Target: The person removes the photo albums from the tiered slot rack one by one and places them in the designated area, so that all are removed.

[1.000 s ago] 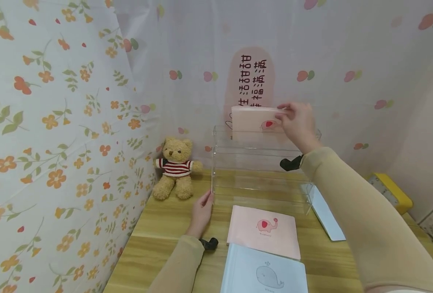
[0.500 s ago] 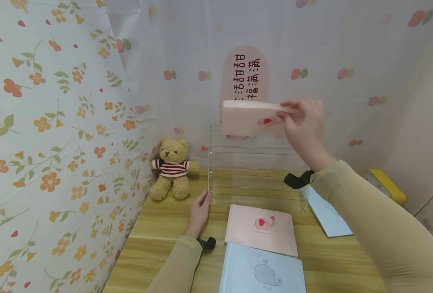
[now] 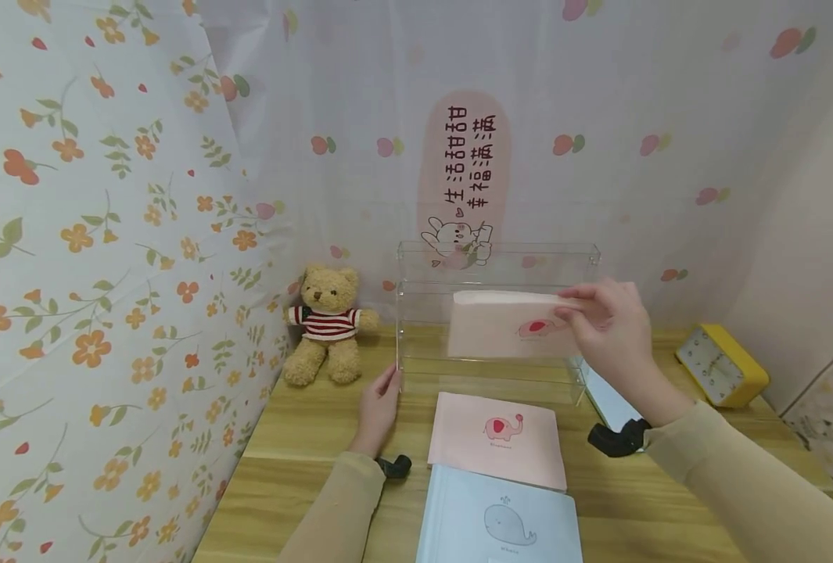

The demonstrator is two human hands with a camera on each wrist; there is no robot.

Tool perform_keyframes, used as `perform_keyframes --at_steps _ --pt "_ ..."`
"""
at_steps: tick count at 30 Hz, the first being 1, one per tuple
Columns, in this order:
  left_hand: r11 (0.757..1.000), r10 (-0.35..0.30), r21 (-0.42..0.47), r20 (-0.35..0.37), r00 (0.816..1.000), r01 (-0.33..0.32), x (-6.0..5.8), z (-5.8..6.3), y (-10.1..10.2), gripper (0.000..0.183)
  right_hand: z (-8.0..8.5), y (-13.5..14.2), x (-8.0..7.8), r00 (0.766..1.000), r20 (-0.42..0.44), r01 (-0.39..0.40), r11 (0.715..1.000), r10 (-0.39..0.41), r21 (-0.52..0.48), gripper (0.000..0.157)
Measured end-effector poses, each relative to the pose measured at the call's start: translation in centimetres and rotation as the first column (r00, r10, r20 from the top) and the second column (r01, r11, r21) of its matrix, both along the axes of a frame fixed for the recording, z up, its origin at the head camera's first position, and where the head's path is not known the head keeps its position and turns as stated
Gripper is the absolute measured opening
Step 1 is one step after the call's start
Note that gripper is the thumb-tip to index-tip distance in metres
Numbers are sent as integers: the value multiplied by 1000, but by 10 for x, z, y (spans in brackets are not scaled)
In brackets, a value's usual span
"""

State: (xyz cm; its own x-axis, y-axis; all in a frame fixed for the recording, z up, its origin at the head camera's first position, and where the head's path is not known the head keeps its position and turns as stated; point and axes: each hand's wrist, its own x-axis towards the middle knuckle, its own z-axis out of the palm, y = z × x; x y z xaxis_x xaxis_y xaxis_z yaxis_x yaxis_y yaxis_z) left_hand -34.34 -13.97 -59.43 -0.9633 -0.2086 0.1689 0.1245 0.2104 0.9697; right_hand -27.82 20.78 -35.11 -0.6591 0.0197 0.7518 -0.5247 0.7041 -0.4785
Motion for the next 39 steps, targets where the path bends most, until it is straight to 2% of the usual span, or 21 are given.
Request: perform_keyframes --at_steps 5,10,15,18,28,35,39 --pt "1000 -4 9 -13 1000 4 -1 -2 1 43 -28 23 25 996 68 49 999 -49 9 19" --pt "1000 -2 18 -12 1000 2 1 0 1 42 -49 44 41 984 156 79 997 -81 17 19" --pt "1000 8 4 -2 1000 -8 2 2 0 42 -63 67 52 951 290 101 994 -111 50 16" --pt "1000 11 -5 3 1000 -11 3 2 1 43 -70 79 58 933 337 112 992 -128 65 19" --pt "1000 5 -2 -7 1000 -5 4 4 2 40 -87 111 66 890 422 148 985 -172 88 30" --pt "1000 3 -16 -7 1000 -3 4 2 2 42 -96 128 70 861 465 186 979 -205 88 32" --pt "1000 9 -7 -8 1000 -9 3 2 1 41 -100 134 73 849 487 180 979 -205 98 32"
